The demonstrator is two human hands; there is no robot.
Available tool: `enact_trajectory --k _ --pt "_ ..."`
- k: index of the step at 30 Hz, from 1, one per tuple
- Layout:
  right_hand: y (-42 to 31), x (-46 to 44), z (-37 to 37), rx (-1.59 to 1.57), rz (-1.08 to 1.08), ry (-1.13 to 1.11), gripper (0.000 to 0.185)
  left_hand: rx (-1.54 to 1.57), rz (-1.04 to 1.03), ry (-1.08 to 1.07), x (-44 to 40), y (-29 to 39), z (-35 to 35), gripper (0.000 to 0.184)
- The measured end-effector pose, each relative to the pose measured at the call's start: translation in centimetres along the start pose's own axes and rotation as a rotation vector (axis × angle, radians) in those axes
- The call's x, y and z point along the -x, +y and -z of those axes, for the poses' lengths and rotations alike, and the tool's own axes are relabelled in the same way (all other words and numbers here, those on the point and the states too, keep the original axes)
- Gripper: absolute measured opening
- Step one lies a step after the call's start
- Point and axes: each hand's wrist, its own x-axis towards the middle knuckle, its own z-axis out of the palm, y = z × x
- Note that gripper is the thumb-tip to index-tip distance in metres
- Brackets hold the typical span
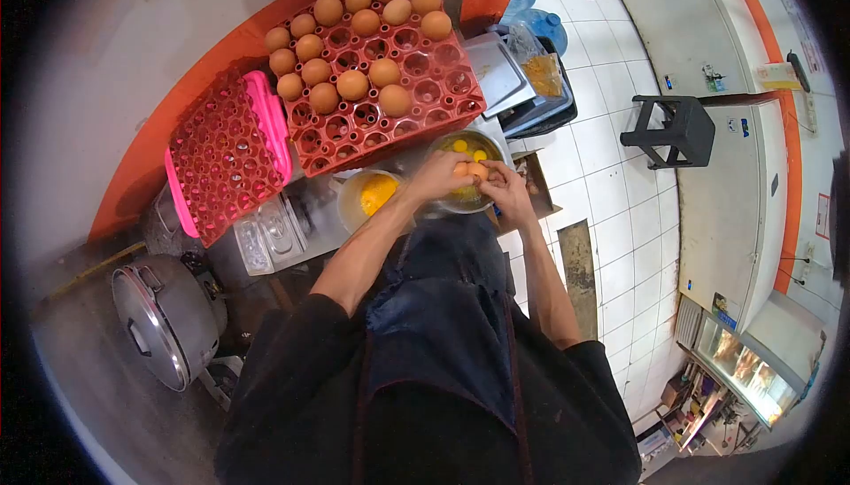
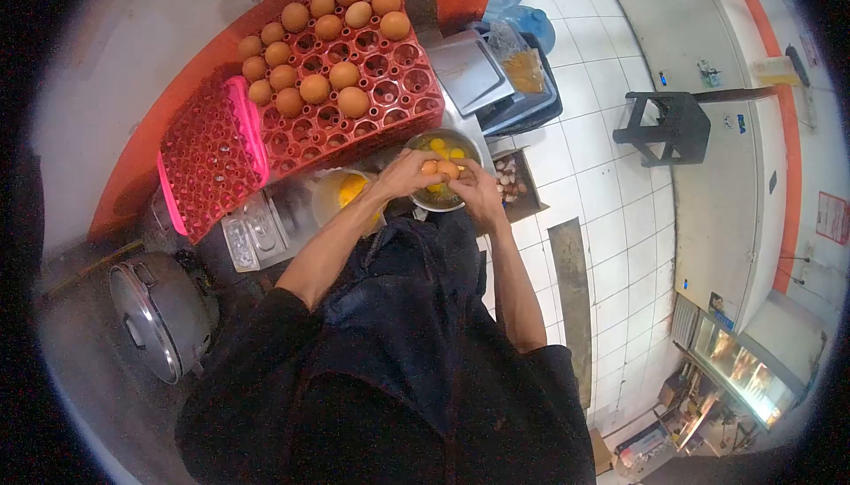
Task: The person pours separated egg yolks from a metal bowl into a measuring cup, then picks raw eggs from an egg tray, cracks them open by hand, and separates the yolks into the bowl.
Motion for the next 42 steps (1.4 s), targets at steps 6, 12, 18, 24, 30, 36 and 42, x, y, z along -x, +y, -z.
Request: enact_trajectory --k 6,12,18,24,30,36,42 --pt "0.2 -0.6 -0.3 -0.034 -0.022 0.009 0.051 0.056 0.019 -0.003 0.2 -0.1 0.0 0.045" --pt "0.8 -1.0 -0.5 -0.019 -0.037 0.017 0.052 0.025 0.018 0.025 0.0 -1.4 -0.6 0.047" --pt "1.1 -0.6 -0.3 0.005 0.101 -0.006 0.049 0.008 0.092 -0.005 0.3 -0.6 0.5 0.047" --pt "-0.1 -0.4 -0.3 0.722 0.513 0.114 0.053 -0.092 0.061 -0.009 0.6 0.0 1.3 0.047" --pt "2.3 -0.2 -1.3 -0.115 0.203 0.104 0.047 -0.157 0.017 0.076 0.9 1.7 -0.3 0.051" --pt "2.6 3.7 1.4 -0.338 0.031 0.252 0.047 -0.047 -0.070 0.092 1.1 4.2 -4.5 0.055" --pt "5.5 5.4 6.8 0.321 0.096 0.341 0.052 0.063 0.085 0.167 1.2 1.6 -4.8 0.052"
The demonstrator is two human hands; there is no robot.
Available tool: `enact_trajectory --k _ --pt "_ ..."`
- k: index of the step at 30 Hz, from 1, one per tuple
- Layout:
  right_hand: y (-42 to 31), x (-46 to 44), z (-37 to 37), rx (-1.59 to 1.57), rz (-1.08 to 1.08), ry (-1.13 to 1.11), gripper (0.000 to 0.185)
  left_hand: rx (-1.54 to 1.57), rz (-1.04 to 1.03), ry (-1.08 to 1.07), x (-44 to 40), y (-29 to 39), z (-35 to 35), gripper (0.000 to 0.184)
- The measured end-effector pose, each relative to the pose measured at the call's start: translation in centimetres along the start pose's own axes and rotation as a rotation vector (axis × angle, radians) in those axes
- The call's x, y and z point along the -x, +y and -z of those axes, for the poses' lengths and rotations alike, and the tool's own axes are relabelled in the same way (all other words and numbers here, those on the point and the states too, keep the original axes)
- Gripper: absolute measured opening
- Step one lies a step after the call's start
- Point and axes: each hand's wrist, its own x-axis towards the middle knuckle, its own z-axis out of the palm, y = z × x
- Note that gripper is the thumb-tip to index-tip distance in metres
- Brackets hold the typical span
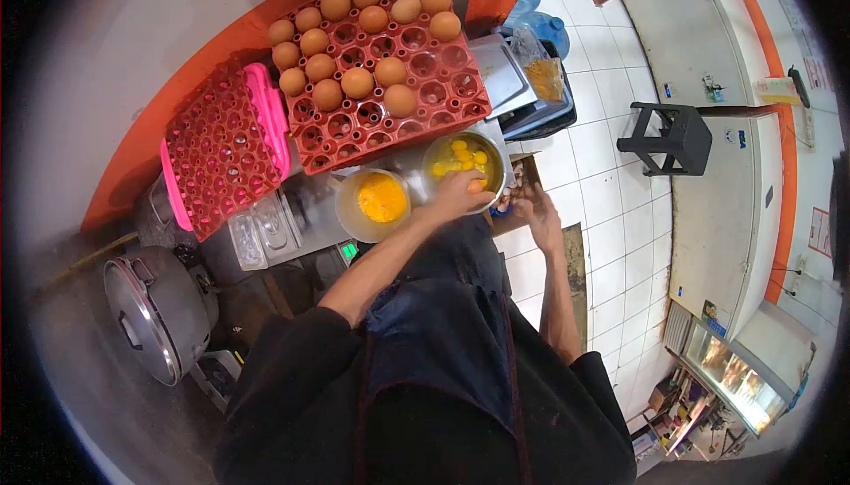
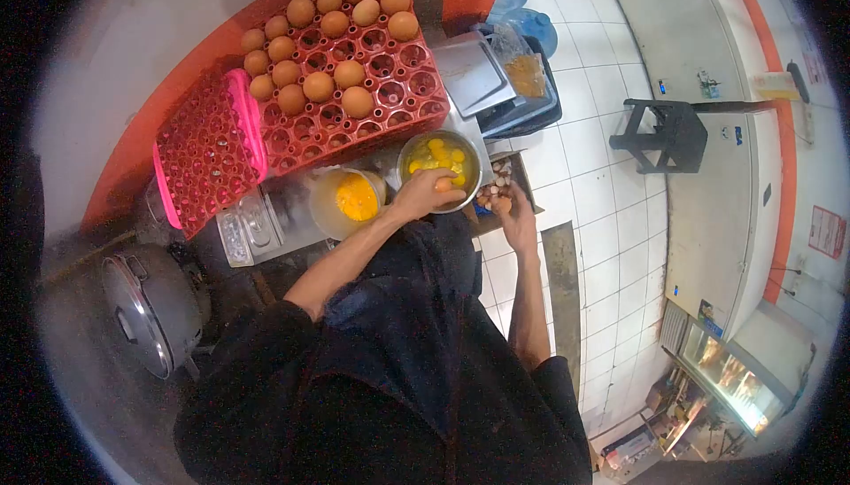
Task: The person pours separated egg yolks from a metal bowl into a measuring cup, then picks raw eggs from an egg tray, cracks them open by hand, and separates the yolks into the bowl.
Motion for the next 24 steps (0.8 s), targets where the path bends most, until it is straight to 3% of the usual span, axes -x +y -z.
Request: enact_trajectory --k 3,7,10,15,18,22,24 --pt "-11.3 -1.4 -0.3 -0.037 -0.030 0.137 0.047 0.175 0.154 0.067 -0.1 -0.7 0.5 0.046" --pt "-21.6 -3.8 -5.0 0.063 0.529 0.168 0.037 0.351 0.246 -0.021 -0.4 -1.7 0.8 0.047" --pt "-28.3 -4.6 -9.3 0.246 0.872 0.078 0.040 0.357 0.133 0.099 -0.2 -3.7 -0.9 0.046" --pt "-29.8 -6.2 -12.9 0.334 0.890 0.009 0.045 0.313 -0.085 0.334 0.4 -6.5 -2.1 0.044" --pt "-28.9 -6.6 -12.3 0.106 0.789 -0.113 0.045 0.293 -0.113 0.377 0.1 -6.3 -1.4 0.043" --pt "-28.4 -6.6 -12.5 0.138 0.876 -0.001 0.044 0.549 0.125 0.165 0.6 -3.0 1.4 0.039" --pt "-28.4 -6.3 -12.1 0.095 0.823 -0.038 0.047 0.617 0.165 0.170 0.2 -2.5 1.7 0.038"
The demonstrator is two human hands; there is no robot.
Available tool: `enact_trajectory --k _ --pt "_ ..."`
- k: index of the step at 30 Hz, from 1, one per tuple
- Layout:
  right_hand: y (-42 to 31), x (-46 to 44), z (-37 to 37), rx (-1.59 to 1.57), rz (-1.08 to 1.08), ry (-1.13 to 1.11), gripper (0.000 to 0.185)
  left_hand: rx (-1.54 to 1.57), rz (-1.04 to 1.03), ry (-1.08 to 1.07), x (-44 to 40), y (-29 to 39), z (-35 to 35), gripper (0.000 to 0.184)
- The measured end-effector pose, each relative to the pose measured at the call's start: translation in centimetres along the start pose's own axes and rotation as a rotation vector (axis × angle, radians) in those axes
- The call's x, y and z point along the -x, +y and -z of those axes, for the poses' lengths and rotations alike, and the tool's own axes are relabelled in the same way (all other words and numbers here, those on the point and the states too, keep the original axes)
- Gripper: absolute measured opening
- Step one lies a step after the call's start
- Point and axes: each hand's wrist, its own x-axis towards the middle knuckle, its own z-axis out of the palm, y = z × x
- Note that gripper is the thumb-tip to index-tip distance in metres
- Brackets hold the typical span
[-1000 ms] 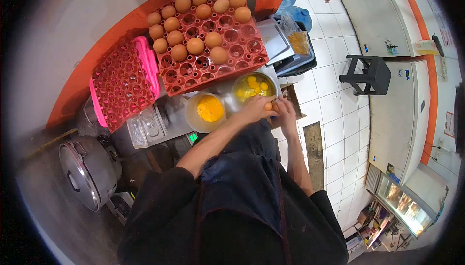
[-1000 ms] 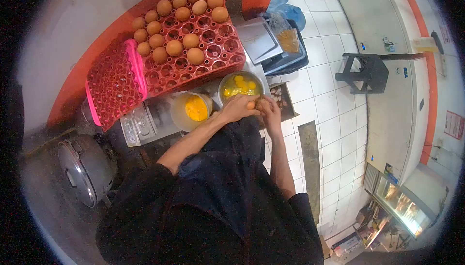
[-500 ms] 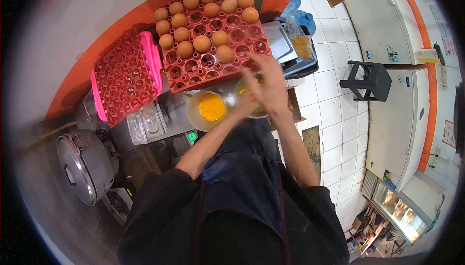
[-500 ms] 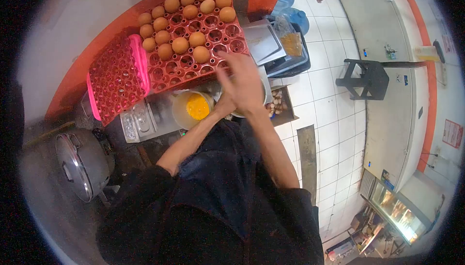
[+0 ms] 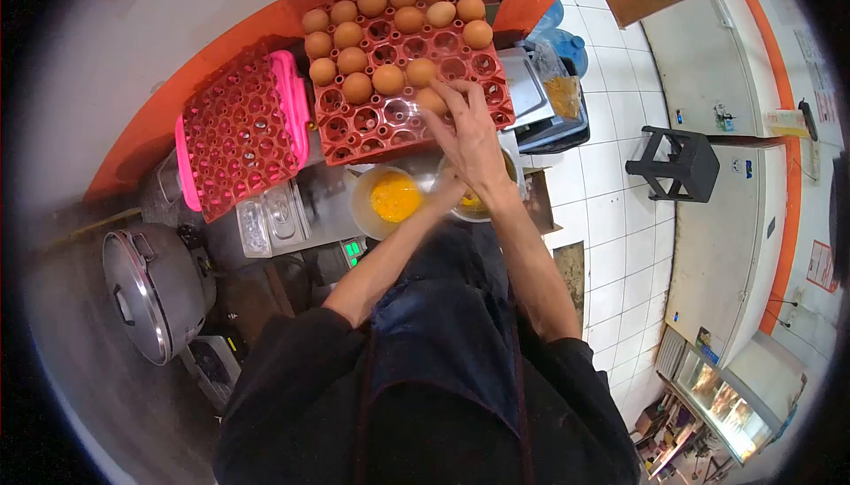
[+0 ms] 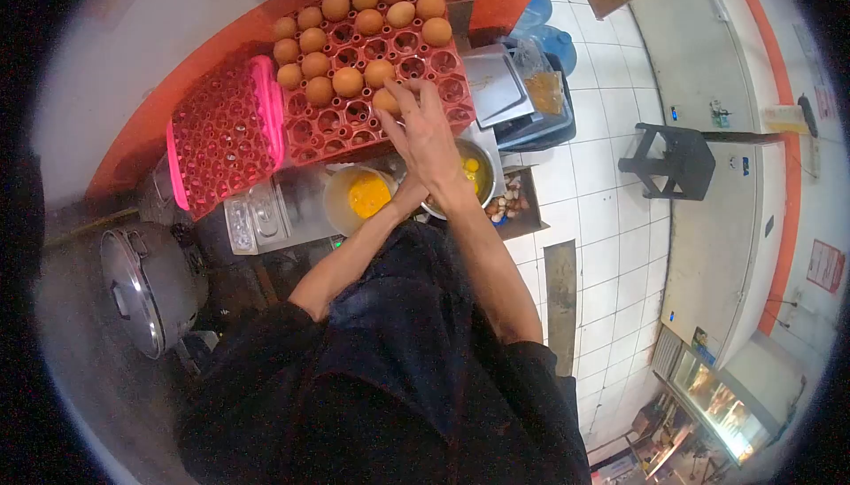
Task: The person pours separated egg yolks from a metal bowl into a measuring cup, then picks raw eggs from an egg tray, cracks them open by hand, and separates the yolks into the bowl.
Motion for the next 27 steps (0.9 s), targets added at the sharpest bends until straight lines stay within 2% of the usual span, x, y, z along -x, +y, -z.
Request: enact_trajectory --k 4,6,7,9,10,12,15,17,19,20,21,23,27 --pt "-0.5 0.3 0.9 -0.193 -0.179 0.021 0.044 0.124 -0.045 0.048 -0.7 -1.6 0.2 0.035" --pt "-1.0 1.0 1.3 -0.817 -0.451 0.178 0.037 0.205 0.210 -0.123 -0.9 -2.2 1.3 0.041" --pt "-1.3 1.6 1.9 -0.816 -0.452 0.176 0.037 0.207 0.210 -0.122 -0.7 -1.4 1.2 0.041" --pt "-1.6 3.2 4.0 -0.802 -0.433 0.390 0.034 0.534 0.383 -0.059 -0.5 0.1 0.9 0.045" --pt "-0.9 4.5 4.7 -0.801 -0.434 0.385 0.034 0.538 0.383 -0.056 -0.4 0.3 0.8 0.045" --pt "1.5 7.6 5.3 -0.446 -0.485 0.430 0.037 0.614 0.366 -0.020 -0.4 0.3 0.7 0.053" --pt "1.8 10.1 5.0 -0.529 -0.609 0.535 0.037 0.614 0.330 0.044 -0.6 -0.1 -0.2 0.054" --pt "3.1 11.8 3.5 -0.459 -0.611 0.572 0.036 0.617 0.349 0.033 -0.9 0.0 -0.7 0.056" --pt "4.2 13.6 2.0 -0.220 -0.633 0.430 0.036 0.619 0.368 0.017 -1.3 -0.3 -1.6 0.057" --pt "5.8 15.2 1.3 0.009 -0.613 0.191 0.039 0.634 0.378 0.069 -1.5 -0.6 -2.4 0.057" --pt "5.8 15.3 1.1 0.013 -0.616 0.198 0.039 0.649 0.385 0.120 -1.8 -1.0 -2.9 0.058" --pt "5.7 15.4 0.3 -0.445 -0.705 0.323 0.042 0.628 0.397 0.082 -1.5 -1.9 -2.2 0.058" --pt "5.7 15.4 0.9 -0.513 -0.693 0.427 0.042 0.556 0.423 0.008 -1.1 -1.7 -1.5 0.058"
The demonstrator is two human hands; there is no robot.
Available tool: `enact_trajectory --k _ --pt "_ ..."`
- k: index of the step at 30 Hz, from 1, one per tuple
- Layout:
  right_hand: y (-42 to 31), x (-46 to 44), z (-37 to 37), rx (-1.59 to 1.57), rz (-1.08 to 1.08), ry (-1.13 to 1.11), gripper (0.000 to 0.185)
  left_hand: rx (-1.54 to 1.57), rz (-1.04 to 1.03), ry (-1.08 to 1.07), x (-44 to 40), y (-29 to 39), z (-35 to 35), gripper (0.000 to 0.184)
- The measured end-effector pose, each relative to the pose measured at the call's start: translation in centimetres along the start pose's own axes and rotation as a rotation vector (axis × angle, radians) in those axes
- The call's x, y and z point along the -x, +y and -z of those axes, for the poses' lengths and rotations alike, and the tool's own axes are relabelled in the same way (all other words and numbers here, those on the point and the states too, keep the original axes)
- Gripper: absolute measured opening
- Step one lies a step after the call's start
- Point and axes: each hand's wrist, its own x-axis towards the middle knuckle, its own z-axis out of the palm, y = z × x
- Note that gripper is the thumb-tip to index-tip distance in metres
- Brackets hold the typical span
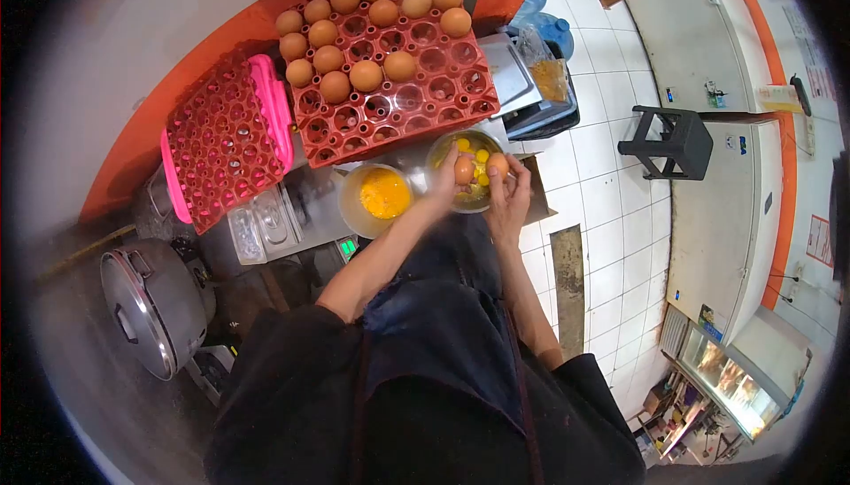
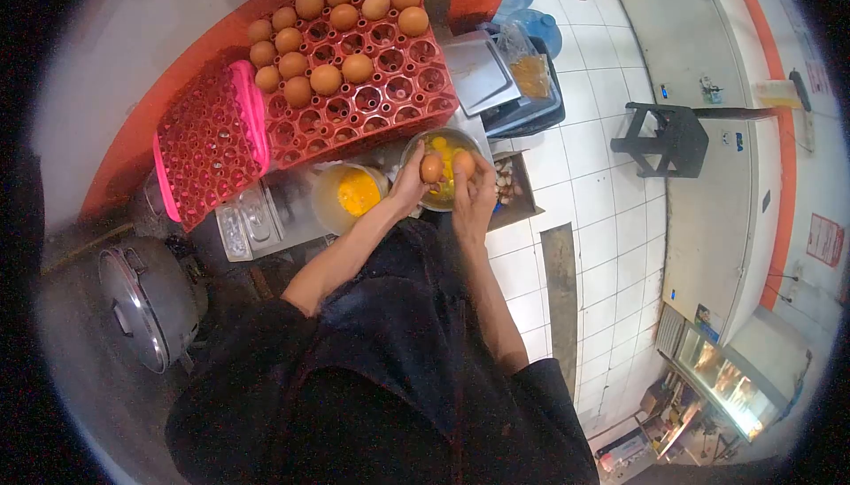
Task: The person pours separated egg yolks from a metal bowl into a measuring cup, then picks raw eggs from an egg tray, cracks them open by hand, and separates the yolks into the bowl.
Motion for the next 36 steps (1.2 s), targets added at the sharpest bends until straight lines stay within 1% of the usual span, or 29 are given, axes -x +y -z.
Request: enact_trajectory --k 1,3,5,6,7,8,9,10,11,12,13,14,15,16,17,18,19,20,21,22,23,24,26,27,29,30,32,33,36 --pt "0.0 0.1 0.0 -0.015 0.011 0.021 0.043 0.000 -0.002 0.003 -0.2 -0.2 0.2 0.058" --pt "0.2 0.2 0.1 -0.029 0.024 0.046 0.044 0.023 -0.033 -0.059 -0.7 -0.7 0.0 0.059" --pt "0.9 0.2 0.3 0.176 0.015 -0.122 0.045 0.027 -0.022 -0.027 -1.0 -1.0 0.1 0.060" --pt "1.1 0.1 0.5 0.176 0.016 -0.123 0.045 0.036 -0.015 0.015 -0.5 -0.6 -0.2 0.062" --pt "1.2 -0.4 0.6 0.101 -0.003 -0.103 0.045 0.033 -0.022 0.016 -0.1 0.2 -0.2 0.062" --pt "1.4 -0.6 0.9 0.029 -0.027 -0.081 0.044 -0.017 -0.007 0.050 0.4 0.6 -0.3 0.061" --pt "1.4 -0.6 1.5 0.030 -0.033 -0.081 0.044 -0.065 0.015 0.084 1.1 0.7 -0.3 0.061" --pt "1.4 -1.0 2.0 -0.107 -0.155 -0.075 0.045 -0.066 0.014 0.085 1.0 0.8 -0.1 0.061" --pt "1.5 -1.4 2.4 -0.246 -0.276 -0.068 0.046 -0.172 -0.093 0.058 0.9 1.1 0.0 0.057" --pt "1.3 -1.4 2.7 -0.247 -0.276 -0.066 0.046 -0.277 -0.197 0.030 1.1 1.5 -0.2 0.052" --pt "1.2 -1.4 2.9 -0.248 -0.338 -0.070 0.044 -0.279 -0.195 0.028 1.3 2.1 -0.1 0.052" --pt "1.1 -1.4 3.2 -0.249 -0.401 -0.075 0.043 -0.507 -0.237 -0.077 1.6 2.8 0.2 0.049" --pt "1.4 -1.6 3.6 -0.251 -0.401 -0.074 0.043 -0.735 -0.278 -0.183 1.7 3.5 0.3 0.047" --pt "1.6 -1.9 4.1 -0.268 -0.436 -0.135 0.041 -0.737 -0.277 -0.184 1.5 3.5 0.6 0.047" --pt "1.8 -2.2 4.5 -0.286 -0.470 -0.197 0.039 -0.802 -0.398 -0.279 1.3 3.6 0.7 0.047" --pt "1.7 -2.4 4.9 -0.287 -0.470 -0.194 0.039 -0.864 -0.519 -0.374 1.4 3.9 0.5 0.048" --pt "1.7 -2.6 5.2 -0.265 -0.483 -0.261 0.039 -0.867 -0.518 -0.376 1.4 4.4 0.5 0.048" --pt "1.8 -2.8 5.4 -0.242 -0.494 -0.329 0.040 -0.944 -0.499 -0.401 1.5 4.9 0.4 0.048" --pt "1.6 -2.8 5.4 -0.243 -0.495 -0.325 0.040 -1.021 -0.478 -0.427 1.8 5.4 0.0 0.048" --pt "1.5 -3.0 5.4 -0.167 -0.453 -0.365 0.041 -1.022 -0.477 -0.430 2.2 5.9 -0.3 0.048" --pt "1.3 -3.0 5.4 -0.091 -0.412 -0.405 0.043 -1.060 -0.460 -0.388 2.5 6.4 -0.7 0.048" --pt "1.0 -2.9 5.3 -0.093 -0.412 -0.403 0.043 -1.098 -0.442 -0.346 2.7 6.5 -0.8 0.049" --pt "0.2 -2.8 5.2 0.171 -0.156 -0.445 0.046 -1.148 -0.455 -0.316 2.6 6.6 -1.0 0.049" --pt "0.4 -2.9 5.4 0.170 -0.158 -0.443 0.046 -1.196 -0.467 -0.282 2.6 6.5 -0.9 0.050" --pt "0.9 -3.7 5.6 0.300 -0.209 -0.522 0.047 -1.231 -0.480 -0.241 1.5 5.4 -0.2 0.049" --pt "1.8 -4.1 5.7 0.300 -0.209 -0.520 0.047 -1.266 -0.495 -0.199 1.0 5.0 0.1 0.048" --pt "3.9 -4.5 5.7 0.327 -0.140 -0.490 0.049 -1.284 -0.482 -0.186 1.3 5.2 -0.3 0.048" --pt "3.8 -4.5 5.4 0.326 -0.139 -0.489 0.049 -1.302 -0.469 -0.169 1.3 5.2 -0.4 0.048" --pt "4.1 -4.6 4.9 0.454 -0.122 -0.461 0.052 -1.364 -0.418 -0.128 1.0 4.9 -0.7 0.051"
